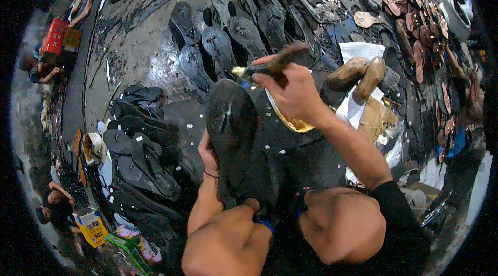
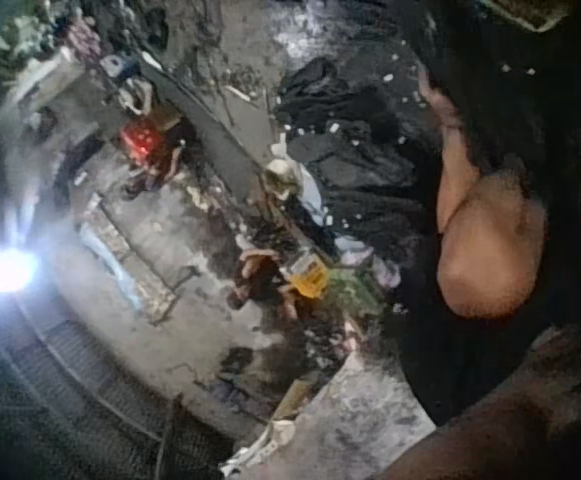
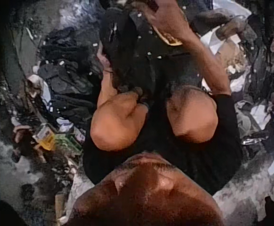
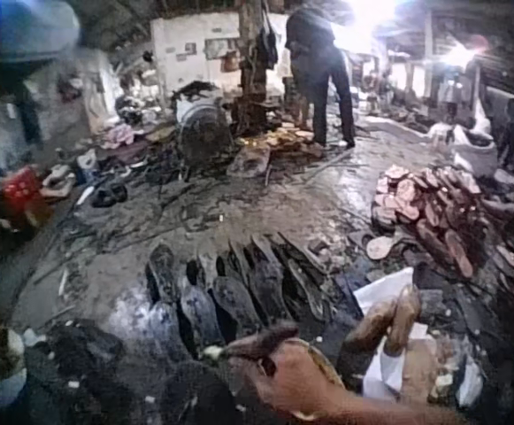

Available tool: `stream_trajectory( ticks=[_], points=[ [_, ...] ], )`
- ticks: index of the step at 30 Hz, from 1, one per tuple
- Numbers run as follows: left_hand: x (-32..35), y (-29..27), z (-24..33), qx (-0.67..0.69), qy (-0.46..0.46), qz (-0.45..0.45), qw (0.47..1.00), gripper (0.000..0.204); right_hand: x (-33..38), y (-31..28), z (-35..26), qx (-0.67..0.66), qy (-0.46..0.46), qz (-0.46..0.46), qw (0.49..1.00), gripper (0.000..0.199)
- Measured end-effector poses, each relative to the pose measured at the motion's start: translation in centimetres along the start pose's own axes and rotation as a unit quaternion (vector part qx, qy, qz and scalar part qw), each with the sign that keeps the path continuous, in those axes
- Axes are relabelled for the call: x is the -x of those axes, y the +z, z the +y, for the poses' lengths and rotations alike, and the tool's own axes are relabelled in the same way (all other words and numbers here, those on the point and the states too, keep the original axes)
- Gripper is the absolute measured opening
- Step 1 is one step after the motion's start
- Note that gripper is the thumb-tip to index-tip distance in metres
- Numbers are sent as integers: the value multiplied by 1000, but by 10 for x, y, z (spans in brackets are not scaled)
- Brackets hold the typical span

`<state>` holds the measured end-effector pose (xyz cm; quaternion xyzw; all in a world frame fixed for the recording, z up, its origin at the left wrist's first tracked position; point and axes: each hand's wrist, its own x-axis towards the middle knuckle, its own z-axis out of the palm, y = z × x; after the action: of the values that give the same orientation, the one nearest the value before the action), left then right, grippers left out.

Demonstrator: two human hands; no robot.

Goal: The person sits on the ground and repeatedly scrubs the soles of black shoes using a brush and a yellow container of liquid. The person dips the brush into the container and scrubs each shoe sole, then places the shoes back on the ground.

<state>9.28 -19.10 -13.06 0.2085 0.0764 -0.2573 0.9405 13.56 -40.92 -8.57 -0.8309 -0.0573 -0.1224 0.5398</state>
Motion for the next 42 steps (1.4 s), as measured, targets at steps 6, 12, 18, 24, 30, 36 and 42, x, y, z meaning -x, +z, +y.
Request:
stream_trajectory(
  ticks=[6,12,18,24,30,36,42],
  points=[
    [-10,-37,-9,80,4,-162,984,53,62,14,-34,-94,-75,-152,981,30],
    [16,19,-17,-6,2,66,998,61,-21,-5,-8,-44,26,18,999,23],
    [0,-43,11,-75,57,-25,995,52,-30,-11,13,-26,-48,17,998,17],
    [-3,-96,37,-318,192,301,878,45,98,24,-4,-184,23,-289,939,23],
    [79,-108,-1,13,-32,203,979,56,61,-18,100,185,110,31,976,23],
    [122,-85,-2,13,-174,271,947,57,64,-55,59,171,94,103,975,25],
    [106,-89,16,-25,-102,211,972,46,134,-105,22,264,249,-275,891,39]
  ],
)
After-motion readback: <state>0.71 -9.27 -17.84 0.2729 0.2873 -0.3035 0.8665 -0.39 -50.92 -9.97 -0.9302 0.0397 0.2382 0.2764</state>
